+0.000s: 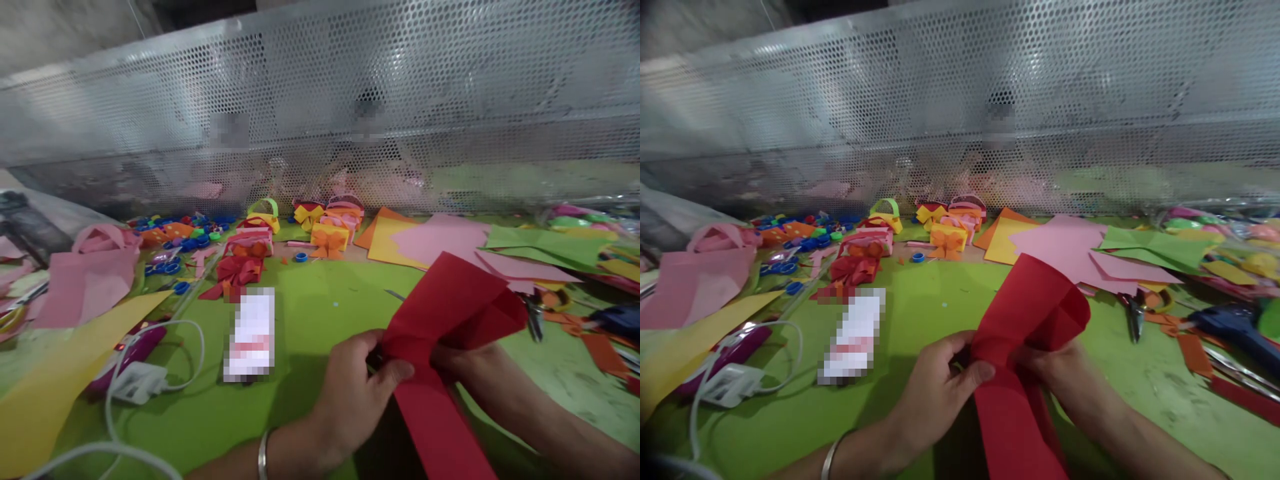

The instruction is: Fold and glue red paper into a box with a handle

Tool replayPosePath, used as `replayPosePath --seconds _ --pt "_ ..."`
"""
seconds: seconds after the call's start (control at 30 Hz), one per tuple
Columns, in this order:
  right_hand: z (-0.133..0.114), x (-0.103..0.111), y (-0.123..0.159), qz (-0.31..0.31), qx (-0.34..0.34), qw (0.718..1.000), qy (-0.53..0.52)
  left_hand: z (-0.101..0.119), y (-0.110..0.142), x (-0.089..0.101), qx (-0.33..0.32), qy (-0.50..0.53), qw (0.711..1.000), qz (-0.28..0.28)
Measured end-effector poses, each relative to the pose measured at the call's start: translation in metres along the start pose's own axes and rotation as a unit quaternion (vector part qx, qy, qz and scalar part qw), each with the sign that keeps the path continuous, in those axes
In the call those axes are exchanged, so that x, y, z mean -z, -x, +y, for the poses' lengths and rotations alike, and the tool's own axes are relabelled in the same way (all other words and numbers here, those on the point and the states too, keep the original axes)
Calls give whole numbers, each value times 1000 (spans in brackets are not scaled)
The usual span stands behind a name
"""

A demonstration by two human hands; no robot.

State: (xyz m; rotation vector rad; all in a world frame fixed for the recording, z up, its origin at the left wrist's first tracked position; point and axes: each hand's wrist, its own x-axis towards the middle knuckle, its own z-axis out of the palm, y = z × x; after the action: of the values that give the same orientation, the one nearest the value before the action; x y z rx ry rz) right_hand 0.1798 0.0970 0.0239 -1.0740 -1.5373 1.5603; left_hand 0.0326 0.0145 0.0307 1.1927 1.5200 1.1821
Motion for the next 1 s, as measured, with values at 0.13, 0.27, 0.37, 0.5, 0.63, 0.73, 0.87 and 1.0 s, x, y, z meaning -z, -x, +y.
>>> replayPosePath --seconds 0.13,0.27,0.37,0.5,0.63,0.73,0.87,1.0 --pt "1 11 -1 24 11 997 68 -6 -3 2 -23 -31 999 24" --pt "-2 11 -1 -33 6 997 75 -9 -3 1 -62 -90 993 32" --pt "-2 7 0 -56 4 997 58 -10 -1 -1 -61 -120 991 26" --pt "0 7 -4 -34 26 999 22 -8 -2 -3 -44 -106 993 15" --pt "0 18 -13 36 138 985 97 -9 -5 -2 -12 -37 999 18" --pt "-2 34 -12 224 366 849 308 -9 -8 -1 22 51 998 5" --pt "-9 46 -4 108 520 707 466 -5 -7 -2 38 152 987 -40" --pt "-11 37 -2 -44 473 757 448 -5 -6 -2 31 140 989 -42"
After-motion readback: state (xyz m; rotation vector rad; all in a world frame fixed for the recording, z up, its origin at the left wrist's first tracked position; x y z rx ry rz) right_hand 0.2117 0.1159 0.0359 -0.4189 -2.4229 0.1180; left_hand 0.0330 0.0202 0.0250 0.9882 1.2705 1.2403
